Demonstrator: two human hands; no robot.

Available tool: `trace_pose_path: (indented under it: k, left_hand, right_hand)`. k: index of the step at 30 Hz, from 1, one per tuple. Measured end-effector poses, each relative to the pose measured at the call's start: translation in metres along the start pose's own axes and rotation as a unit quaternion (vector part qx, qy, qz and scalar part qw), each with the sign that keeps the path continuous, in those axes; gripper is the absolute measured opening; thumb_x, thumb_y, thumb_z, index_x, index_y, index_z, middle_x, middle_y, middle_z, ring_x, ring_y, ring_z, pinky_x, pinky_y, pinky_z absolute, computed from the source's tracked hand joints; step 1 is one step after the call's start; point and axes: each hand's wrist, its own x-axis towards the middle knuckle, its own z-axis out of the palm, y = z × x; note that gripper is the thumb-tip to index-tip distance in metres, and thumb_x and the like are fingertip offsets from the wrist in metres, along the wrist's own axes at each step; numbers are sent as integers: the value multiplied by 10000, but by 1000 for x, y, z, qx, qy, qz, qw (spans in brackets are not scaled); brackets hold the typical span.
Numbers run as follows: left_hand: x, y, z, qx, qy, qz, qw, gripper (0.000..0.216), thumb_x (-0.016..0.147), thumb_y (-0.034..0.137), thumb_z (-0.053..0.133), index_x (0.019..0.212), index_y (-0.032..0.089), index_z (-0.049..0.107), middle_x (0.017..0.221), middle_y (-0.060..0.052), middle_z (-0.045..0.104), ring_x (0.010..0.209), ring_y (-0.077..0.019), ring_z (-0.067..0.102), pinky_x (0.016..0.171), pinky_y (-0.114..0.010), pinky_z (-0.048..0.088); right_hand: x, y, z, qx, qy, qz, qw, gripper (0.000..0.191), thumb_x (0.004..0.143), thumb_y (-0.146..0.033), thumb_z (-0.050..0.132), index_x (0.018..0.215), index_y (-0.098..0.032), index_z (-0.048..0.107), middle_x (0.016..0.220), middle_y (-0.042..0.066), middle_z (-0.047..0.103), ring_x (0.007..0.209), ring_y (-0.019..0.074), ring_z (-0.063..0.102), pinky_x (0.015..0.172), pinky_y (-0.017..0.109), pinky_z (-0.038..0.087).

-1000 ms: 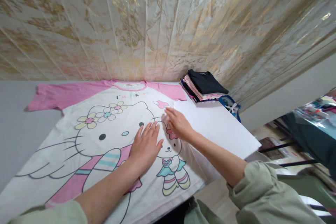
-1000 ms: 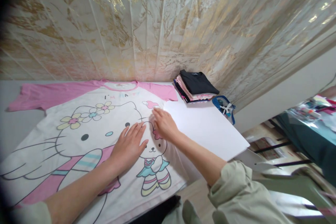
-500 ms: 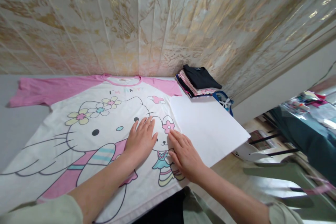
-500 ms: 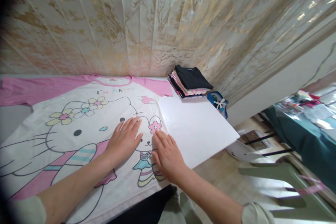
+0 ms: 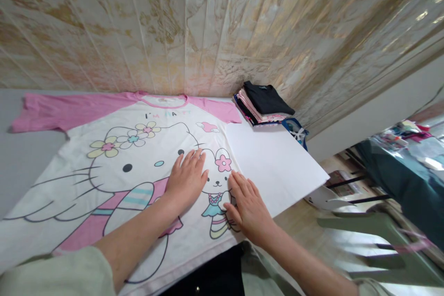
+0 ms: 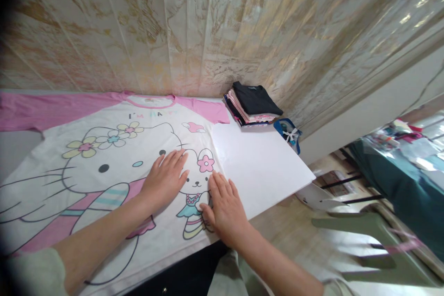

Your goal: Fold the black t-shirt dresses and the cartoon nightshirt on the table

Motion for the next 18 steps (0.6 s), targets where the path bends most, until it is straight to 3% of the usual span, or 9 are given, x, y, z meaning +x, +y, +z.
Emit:
trace_pose_path:
  k: [3,5,13,18]
  left_hand:
    - [-1,-1,0,8,2,1,1000,503,965,299,326,1428,130,426,1539,-103,382,1411,-264,339,1161,-481,226]
    - [-1,-1,-1,10,-1,3,1000,502,965,291,320,1427,127,428,1538,-102,384,1410,-264,341,1159,-477,231]
    - [0,-2,2,-18,-13,-2,1000,519,966,341,335,1443,151,402,1560,-95,345,1433,-257,295,1180,-474,179]
    - [-6,0,-4,-39,-55,23,997,553,969,399,344,1465,154,368,1582,-100,295,1457,-258,240,1185,-479,169]
  right_hand:
    - [11,-31,4,28,1,-64,998,686,953,-441,456,1516,-99,264,1581,132,247,1460,258,211,1187,460,223]
    - [9,-37,7,34,-3,-91,995,727,947,-479,461,1528,-104,233,1589,123,223,1462,258,205,1190,451,218]
    - [-31,19,11,-44,16,-18,999,752,988,-496,371,1563,-165,17,1577,130,257,1446,255,255,1142,456,287]
    - [-32,22,19,-62,57,-15,996,741,1001,-488,329,1559,-195,-61,1563,131,297,1414,263,326,1116,455,312]
